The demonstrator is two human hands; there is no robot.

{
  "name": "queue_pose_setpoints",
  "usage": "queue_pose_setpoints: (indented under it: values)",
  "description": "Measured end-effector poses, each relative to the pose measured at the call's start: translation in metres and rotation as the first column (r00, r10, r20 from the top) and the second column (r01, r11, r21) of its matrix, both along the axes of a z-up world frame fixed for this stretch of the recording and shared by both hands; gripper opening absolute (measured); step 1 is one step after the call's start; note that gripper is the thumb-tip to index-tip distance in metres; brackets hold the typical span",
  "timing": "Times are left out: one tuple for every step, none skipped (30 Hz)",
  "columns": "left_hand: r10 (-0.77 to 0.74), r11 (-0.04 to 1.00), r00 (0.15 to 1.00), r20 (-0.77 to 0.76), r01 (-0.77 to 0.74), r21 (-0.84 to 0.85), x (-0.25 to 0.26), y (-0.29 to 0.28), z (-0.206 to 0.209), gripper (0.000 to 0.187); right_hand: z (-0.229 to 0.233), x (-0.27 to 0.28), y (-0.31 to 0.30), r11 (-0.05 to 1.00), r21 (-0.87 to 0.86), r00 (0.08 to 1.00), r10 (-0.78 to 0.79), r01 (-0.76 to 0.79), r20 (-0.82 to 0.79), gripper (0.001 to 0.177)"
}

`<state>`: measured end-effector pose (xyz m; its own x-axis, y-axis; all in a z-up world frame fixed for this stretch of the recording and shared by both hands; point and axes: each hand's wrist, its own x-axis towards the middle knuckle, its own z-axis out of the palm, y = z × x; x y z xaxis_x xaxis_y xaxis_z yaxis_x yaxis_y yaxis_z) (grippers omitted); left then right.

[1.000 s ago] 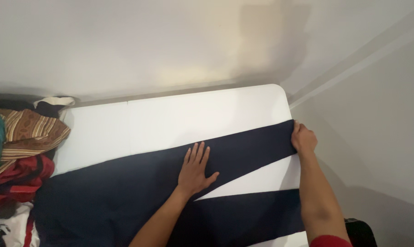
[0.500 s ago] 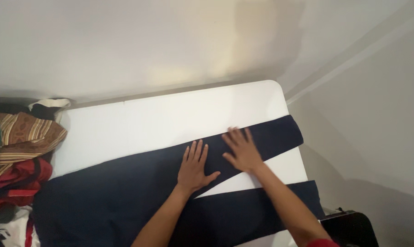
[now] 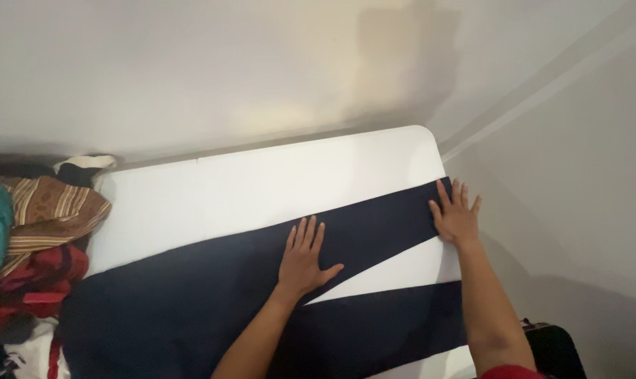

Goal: The person picks up a pair of trousers from a pile, folds them on a table, and places them into a suitcase already containing several other folded items of clothing.

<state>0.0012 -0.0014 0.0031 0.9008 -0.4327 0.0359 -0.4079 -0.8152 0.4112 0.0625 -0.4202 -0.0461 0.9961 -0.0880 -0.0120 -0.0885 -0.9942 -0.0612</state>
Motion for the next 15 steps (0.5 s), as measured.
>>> queue_pose_setpoints:
  values:
    - [0.002, 1.0, 1.0, 0.002, -0.002, -0.003, 0.0, 0.001, -0.001, 0.107, 0.005, 0.0, 0.004, 0.997, -0.067, 0.999, -0.035, 0.034, -0.027, 0.07]
    - [-0.002, 1.0, 0.999, 0.051, 0.003, -0.027, -0.001, 0.001, -0.002, 0.107, 0.013, -0.002, 0.008, 0.989, -0.134, 0.996, -0.076, 0.069, -0.051, 0.069]
    - [-0.004, 0.999, 0.995, 0.099, 0.009, -0.051, -0.001, 0.002, -0.002, 0.107, 0.019, -0.003, 0.022, 0.988, -0.136, 0.996, -0.078, 0.071, -0.049, 0.069]
    - [-0.009, 0.998, 0.995, 0.096, 0.014, -0.056, -0.003, 0.002, -0.004, 0.107, 0.021, -0.006, 0.046, 0.99, -0.122, 0.998, -0.061, 0.064, 0.029, 0.071]
    - [-0.008, 0.999, 0.996, 0.085, 0.012, -0.044, -0.004, 0.002, -0.006, 0.107, 0.024, -0.009, 0.073, 0.992, -0.111, 0.993, -0.045, 0.057, 0.108, 0.073]
    - [-0.003, 1.0, 0.997, 0.082, 0.005, -0.031, -0.002, 0.003, -0.007, 0.107, 0.028, -0.011, 0.102, 0.994, -0.083, 0.994, 0.08, -0.074, 0.072, 0.072]
    - [-0.004, 0.999, 0.996, 0.085, 0.007, -0.034, -0.001, 0.003, -0.008, 0.107, 0.031, -0.016, 0.133, 0.978, -0.051, 0.978, 0.206, -0.204, 0.039, 0.071]
    - [-0.002, 0.998, 0.993, 0.122, 0.01, -0.062, -0.002, 0.003, -0.01, 0.109, 0.031, -0.021, 0.163, 0.959, -0.016, 0.959, 0.283, -0.283, 0.023, 0.073]
    - [0.001, 0.996, 0.987, 0.159, 0.014, -0.089, -0.003, 0.004, -0.011, 0.11, 0.032, -0.026, 0.186, 0.933, 0.02, 0.933, 0.359, -0.359, 0.009, 0.076]
    - [-0.002, 0.996, 0.987, 0.159, 0.016, -0.088, -0.003, 0.004, -0.013, 0.11, 0.032, -0.031, 0.2, 0.934, 0.021, 0.934, 0.357, -0.357, 0.009, 0.076]
    - [0.012, 0.995, 0.985, 0.171, 0.005, -0.099, -0.003, 0.005, -0.014, 0.111, 0.029, -0.034, 0.21, 0.916, 0.062, 0.918, 0.397, -0.397, 0.015, 0.073]
    - [0.022, 0.994, 0.983, 0.181, -0.001, -0.112, -0.004, 0.004, -0.015, 0.112, 0.025, -0.037, 0.211, 0.896, 0.101, 0.902, 0.432, -0.432, 0.02, 0.071]
    - [0.017, 0.993, 0.984, 0.18, 0.004, -0.115, -0.005, 0.003, -0.016, 0.112, 0.02, -0.038, 0.203, 0.899, 0.099, 0.904, 0.427, -0.426, 0.018, 0.071]
    - [0.018, 0.996, 0.982, 0.186, 0.0, -0.093, -0.005, 0.004, -0.017, 0.116, 0.015, -0.035, 0.185, 0.923, 0.075, 0.926, 0.374, -0.376, 0.041, 0.072]
    - [0.019, 0.997, 0.981, 0.192, -0.005, -0.072, -0.004, 0.003, -0.017, 0.119, 0.009, -0.034, 0.165, 0.945, 0.053, 0.945, 0.321, -0.324, 0.065, 0.073]
